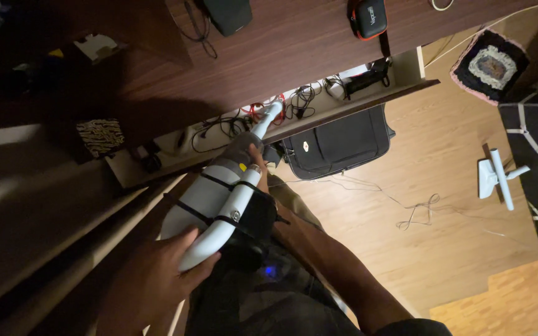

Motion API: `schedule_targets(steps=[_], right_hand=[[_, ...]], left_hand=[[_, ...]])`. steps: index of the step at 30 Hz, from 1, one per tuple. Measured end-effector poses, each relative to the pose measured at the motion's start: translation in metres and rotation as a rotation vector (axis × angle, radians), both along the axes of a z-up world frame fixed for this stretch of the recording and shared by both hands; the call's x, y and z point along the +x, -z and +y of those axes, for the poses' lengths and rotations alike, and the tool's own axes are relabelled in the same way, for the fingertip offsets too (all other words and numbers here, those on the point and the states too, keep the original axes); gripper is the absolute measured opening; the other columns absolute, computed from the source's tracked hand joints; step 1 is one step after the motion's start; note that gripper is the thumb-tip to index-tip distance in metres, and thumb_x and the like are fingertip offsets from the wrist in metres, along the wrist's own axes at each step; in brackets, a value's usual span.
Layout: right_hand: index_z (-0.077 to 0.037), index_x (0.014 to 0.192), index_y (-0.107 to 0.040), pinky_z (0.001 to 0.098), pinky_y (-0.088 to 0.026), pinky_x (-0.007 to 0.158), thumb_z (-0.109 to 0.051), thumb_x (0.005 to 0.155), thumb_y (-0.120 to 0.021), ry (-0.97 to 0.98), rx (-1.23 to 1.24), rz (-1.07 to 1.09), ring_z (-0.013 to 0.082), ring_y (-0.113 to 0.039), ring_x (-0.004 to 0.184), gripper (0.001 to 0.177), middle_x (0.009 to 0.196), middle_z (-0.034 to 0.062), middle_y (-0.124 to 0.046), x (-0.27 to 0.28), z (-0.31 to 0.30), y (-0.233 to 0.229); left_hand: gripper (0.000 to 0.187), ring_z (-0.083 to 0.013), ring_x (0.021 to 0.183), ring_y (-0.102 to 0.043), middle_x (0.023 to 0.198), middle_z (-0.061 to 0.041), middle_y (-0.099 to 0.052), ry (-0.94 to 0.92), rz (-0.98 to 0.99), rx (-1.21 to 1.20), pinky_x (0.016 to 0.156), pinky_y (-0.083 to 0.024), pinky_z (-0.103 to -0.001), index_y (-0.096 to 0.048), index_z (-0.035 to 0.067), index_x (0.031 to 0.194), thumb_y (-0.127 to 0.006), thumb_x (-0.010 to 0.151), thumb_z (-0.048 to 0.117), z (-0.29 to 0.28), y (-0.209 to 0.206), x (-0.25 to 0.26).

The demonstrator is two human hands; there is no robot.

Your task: Assembling and disassembling the attachments and main body of a handheld vacuum cleaner.

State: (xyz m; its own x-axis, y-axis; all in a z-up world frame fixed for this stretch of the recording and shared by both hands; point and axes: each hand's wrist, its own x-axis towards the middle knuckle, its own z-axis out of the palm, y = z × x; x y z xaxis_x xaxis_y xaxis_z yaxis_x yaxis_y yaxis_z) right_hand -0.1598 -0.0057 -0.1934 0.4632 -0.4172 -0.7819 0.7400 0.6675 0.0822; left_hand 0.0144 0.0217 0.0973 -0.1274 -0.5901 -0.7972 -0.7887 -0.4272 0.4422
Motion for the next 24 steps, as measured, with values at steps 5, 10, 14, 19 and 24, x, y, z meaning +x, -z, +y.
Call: schedule_targets(steps=[5, 10, 14, 19, 24], right_hand=[[-0.017, 0.079, -0.064, 0.0353, -0.053, 0.047, -0.054, 0.093, -0.072, -0.071, 0.01, -0.025, 0.0206, -0.063, 0.049, 0.04, 0.061, 0.0026, -0.064, 0.006, -0.007, -0.018], [-0.019, 0.076, -0.062, 0.0358, -0.053, 0.044, -0.055, 0.093, -0.072, -0.15, 0.015, -0.047, 0.0209, -0.062, 0.046, 0.041, 0.058, 0.002, -0.062, 0.0, 0.021, 0.099], [-0.013, 0.096, -0.066, 0.037, -0.055, 0.062, -0.049, 0.098, -0.066, -0.232, -0.073, -0.134, 0.0224, -0.065, 0.067, 0.036, 0.08, 0.0072, -0.065, -0.027, 0.02, 0.082], [-0.007, 0.115, -0.069, 0.0382, -0.057, 0.08, -0.042, 0.103, -0.06, -0.327, -0.155, -0.221, 0.0239, -0.068, 0.088, 0.039, 0.101, 0.0125, -0.068, -0.117, 0.017, 0.026], [-0.002, 0.116, -0.06, 0.0321, -0.051, 0.086, -0.011, 0.106, -0.05, -0.378, -0.779, 1.455, 0.0171, -0.061, 0.091, 0.016, 0.099, 0.0081, -0.065, -0.159, 0.004, -0.157]], left_hand=[[0.04, -0.0214, 0.061, -0.075, 0.071, -0.012, -0.075, -0.107, -0.033, 0.092, 0.06, -0.058, -0.038, -0.068, 0.009, 0.106, -0.072, 0.089, 0.045, -0.008, -0.017, -0.017], [0.036, -0.0202, 0.053, -0.071, 0.062, -0.011, -0.07, -0.354, 0.216, -0.094, 0.05, -0.055, -0.038, -0.064, 0.004, 0.1, -0.07, 0.087, 0.037, 0.019, 0.002, -0.026], [0.034, -0.022, 0.053, -0.07, 0.063, -0.012, -0.07, -0.382, 0.2, -0.049, 0.051, -0.053, -0.038, -0.065, 0.008, 0.107, -0.069, 0.087, 0.036, 0.024, 0.0, -0.041], [0.033, -0.0244, 0.057, -0.071, 0.067, -0.014, -0.069, -0.449, 0.321, -0.244, 0.053, -0.052, -0.04, -0.062, 0.004, 0.099, -0.069, 0.091, 0.035, 0.046, 0.017, -0.054], [0.035, -0.0329, 0.061, -0.07, 0.074, -0.016, -0.068, -0.501, 0.577, -0.096, 0.055, -0.054, -0.043, -0.055, 0.001, 0.103, -0.063, 0.097, 0.035, 0.047, 0.023, -0.063]])
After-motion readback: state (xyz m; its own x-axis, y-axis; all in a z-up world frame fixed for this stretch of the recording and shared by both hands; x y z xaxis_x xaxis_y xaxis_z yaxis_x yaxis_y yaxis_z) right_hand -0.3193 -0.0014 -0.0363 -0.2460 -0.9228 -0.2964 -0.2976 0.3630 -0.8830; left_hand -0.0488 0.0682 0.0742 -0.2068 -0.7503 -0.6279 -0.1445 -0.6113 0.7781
